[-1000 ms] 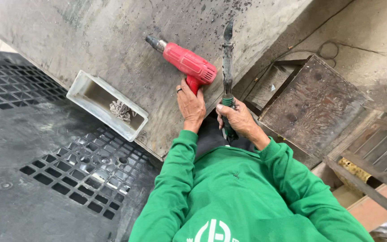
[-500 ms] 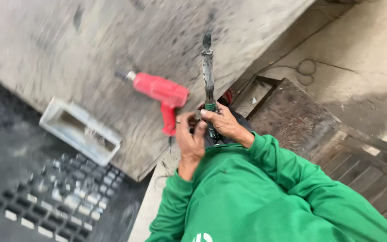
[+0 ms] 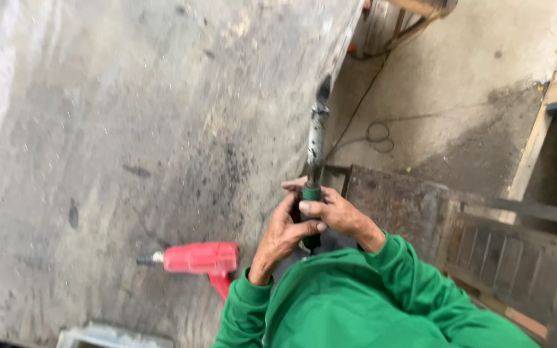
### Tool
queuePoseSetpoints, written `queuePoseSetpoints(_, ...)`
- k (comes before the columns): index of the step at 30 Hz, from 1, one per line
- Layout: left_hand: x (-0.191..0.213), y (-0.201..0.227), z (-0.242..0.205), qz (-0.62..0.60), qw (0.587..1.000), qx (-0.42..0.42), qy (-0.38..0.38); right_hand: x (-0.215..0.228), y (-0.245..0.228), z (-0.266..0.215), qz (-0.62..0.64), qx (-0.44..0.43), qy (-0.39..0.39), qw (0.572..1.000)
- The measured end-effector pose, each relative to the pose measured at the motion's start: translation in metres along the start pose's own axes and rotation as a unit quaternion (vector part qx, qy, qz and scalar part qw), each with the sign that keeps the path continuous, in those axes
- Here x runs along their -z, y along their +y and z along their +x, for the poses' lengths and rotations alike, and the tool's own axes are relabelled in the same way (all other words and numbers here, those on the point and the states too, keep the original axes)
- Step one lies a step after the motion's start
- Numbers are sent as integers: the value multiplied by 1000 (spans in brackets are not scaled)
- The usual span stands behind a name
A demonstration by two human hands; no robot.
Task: The person cleans a metal tool by scraping it with a small metal file and wiping it with a sanding block.
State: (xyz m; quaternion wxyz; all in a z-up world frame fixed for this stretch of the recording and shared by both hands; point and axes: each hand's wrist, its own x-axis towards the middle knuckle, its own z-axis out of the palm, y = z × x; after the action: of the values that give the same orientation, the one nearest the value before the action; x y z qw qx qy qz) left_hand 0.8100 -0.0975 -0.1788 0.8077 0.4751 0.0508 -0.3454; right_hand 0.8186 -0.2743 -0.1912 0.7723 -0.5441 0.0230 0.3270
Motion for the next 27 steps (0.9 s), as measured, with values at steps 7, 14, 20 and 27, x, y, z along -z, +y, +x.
queuePoseSetpoints(7, -4, 14, 72, 43, 997, 18, 63, 56, -15, 46, -24, -28, -10, 999)
queuePoseSetpoints(14, -15, 22, 225, 108, 975, -57, 187, 167, -47, 139, 36, -36, 17, 999)
queuePoseSetpoints(20, -26, 36, 385, 55, 960, -21, 275, 303, -88, 226, -27, -64, -37, 997)
queuePoseSetpoints(27, -45, 53, 488, 4, 927, 30, 373, 422, -142, 290, -66, -4, 76, 995)
